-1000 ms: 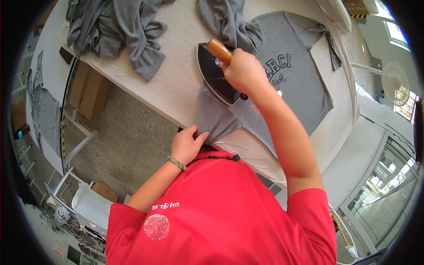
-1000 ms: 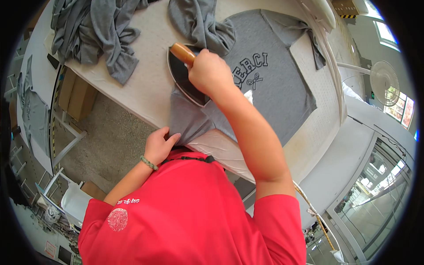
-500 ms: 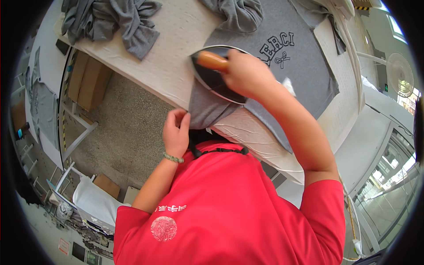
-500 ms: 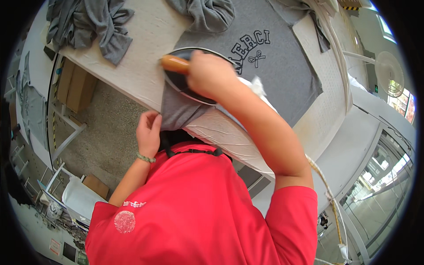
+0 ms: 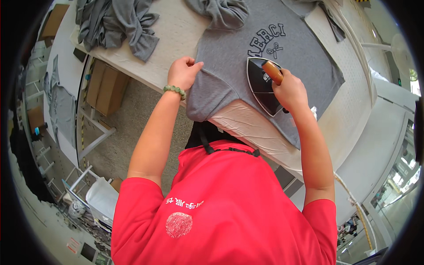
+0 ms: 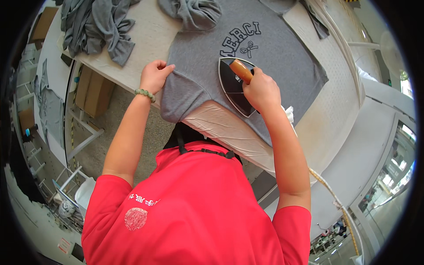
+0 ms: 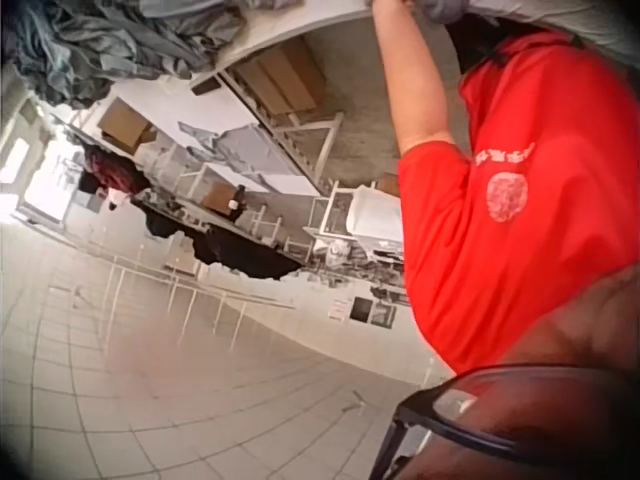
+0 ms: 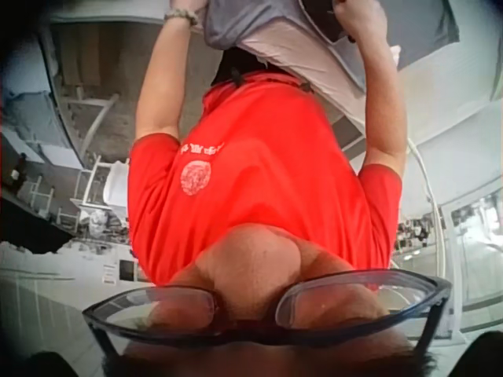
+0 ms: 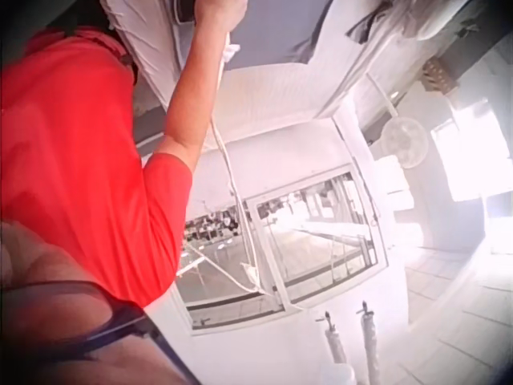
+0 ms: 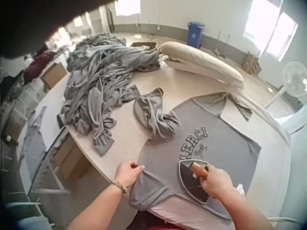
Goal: Ironing a gray sweatshirt on an ironing board in a factory setting.
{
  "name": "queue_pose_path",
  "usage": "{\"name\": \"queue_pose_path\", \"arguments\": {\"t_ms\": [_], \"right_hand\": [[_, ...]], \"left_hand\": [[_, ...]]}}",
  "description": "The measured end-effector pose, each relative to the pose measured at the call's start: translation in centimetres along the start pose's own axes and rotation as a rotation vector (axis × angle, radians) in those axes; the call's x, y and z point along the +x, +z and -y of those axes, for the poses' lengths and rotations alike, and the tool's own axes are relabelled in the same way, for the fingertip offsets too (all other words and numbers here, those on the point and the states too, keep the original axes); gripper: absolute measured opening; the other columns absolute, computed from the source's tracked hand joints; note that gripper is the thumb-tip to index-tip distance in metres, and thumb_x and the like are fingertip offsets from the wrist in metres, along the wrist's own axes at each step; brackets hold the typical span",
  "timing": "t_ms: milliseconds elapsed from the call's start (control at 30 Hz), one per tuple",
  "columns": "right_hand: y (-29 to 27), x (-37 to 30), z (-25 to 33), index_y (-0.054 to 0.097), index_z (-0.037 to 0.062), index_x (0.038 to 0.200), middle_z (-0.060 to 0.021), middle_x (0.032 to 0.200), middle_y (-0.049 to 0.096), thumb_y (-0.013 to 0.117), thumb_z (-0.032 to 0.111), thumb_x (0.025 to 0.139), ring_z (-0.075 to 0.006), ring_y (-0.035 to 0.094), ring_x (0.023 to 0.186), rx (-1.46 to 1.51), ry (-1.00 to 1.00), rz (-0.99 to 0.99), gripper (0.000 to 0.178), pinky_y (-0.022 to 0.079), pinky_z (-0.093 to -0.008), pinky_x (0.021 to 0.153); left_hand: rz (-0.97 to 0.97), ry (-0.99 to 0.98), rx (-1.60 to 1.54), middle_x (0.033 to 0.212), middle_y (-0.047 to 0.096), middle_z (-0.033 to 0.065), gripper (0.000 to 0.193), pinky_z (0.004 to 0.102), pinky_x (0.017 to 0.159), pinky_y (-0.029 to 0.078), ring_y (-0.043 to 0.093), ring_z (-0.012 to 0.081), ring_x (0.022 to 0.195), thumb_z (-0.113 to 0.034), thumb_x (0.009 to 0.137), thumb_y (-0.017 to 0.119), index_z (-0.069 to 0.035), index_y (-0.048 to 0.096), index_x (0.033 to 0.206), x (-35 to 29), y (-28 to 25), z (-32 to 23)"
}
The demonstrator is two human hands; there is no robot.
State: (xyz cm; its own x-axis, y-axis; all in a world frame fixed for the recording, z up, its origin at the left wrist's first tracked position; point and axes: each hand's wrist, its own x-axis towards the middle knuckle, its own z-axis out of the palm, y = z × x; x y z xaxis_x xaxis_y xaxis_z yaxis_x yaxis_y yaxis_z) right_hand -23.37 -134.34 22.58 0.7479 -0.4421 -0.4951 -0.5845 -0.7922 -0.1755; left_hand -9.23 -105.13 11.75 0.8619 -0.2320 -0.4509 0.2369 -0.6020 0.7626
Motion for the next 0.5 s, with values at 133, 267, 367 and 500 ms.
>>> {"name": "queue_pose_path", "arguments": {"t_ms": [133,267,367,500], "right_hand": [[0.2,0.1,-0.4,0.066,0.0047,0.126,-0.0240,0.108,0.074,0.066,0.023,0.092,-0.0428,0.070,0.105,0.013,-0.002,-0.022,0.039,0.054,-0.0499,0.092],[0.2,0.3,-0.1,0.066,0.0044,0.124,-0.0237,0.107,0.074,0.067,0.023,0.091,-0.0432,0.070,0.104,0.017,0.005,-0.017,0.037,0.054,-0.0502,0.090],[0.4,0.4,0.3,0.066,0.0042,0.124,-0.0244,0.107,0.074,0.067,0.023,0.091,-0.0435,0.070,0.104,0.013,-0.012,-0.021,0.038,0.054,-0.0504,0.090],[0.4,1.5,2.5,0.067,0.0039,0.122,-0.0252,0.107,0.074,0.068,0.024,0.091,-0.0438,0.070,0.102,0.007,-0.083,-0.018,0.036,0.055,-0.0509,0.089]], "left_hand": [[-0.052,0.030,0.115,0.076,0.070,0.0038,0.031,0.0306,0.061,0.048,0.059,0.0103,0.067,-0.028,0.089,0.083,0.001,0.071,0.088,-0.5,0.7,-1.1],[-0.114,0.069,0.210,0.076,0.071,0.0059,0.031,0.0330,0.064,0.050,0.061,0.0140,0.067,-0.028,0.088,0.083,0.001,0.071,0.088,-0.5,0.7,-0.8],[-0.115,0.041,0.082,0.077,0.072,0.0077,0.031,0.0348,0.067,0.052,0.064,0.0171,0.068,-0.028,0.089,0.082,0.001,0.071,0.089,-0.6,0.4,-0.3],[-0.149,0.026,0.223,0.083,0.074,0.0135,0.026,0.0412,0.074,0.055,0.071,0.0296,0.078,-0.027,0.090,0.079,-0.002,0.073,0.093,-1.3,0.5,-1.7]]}}
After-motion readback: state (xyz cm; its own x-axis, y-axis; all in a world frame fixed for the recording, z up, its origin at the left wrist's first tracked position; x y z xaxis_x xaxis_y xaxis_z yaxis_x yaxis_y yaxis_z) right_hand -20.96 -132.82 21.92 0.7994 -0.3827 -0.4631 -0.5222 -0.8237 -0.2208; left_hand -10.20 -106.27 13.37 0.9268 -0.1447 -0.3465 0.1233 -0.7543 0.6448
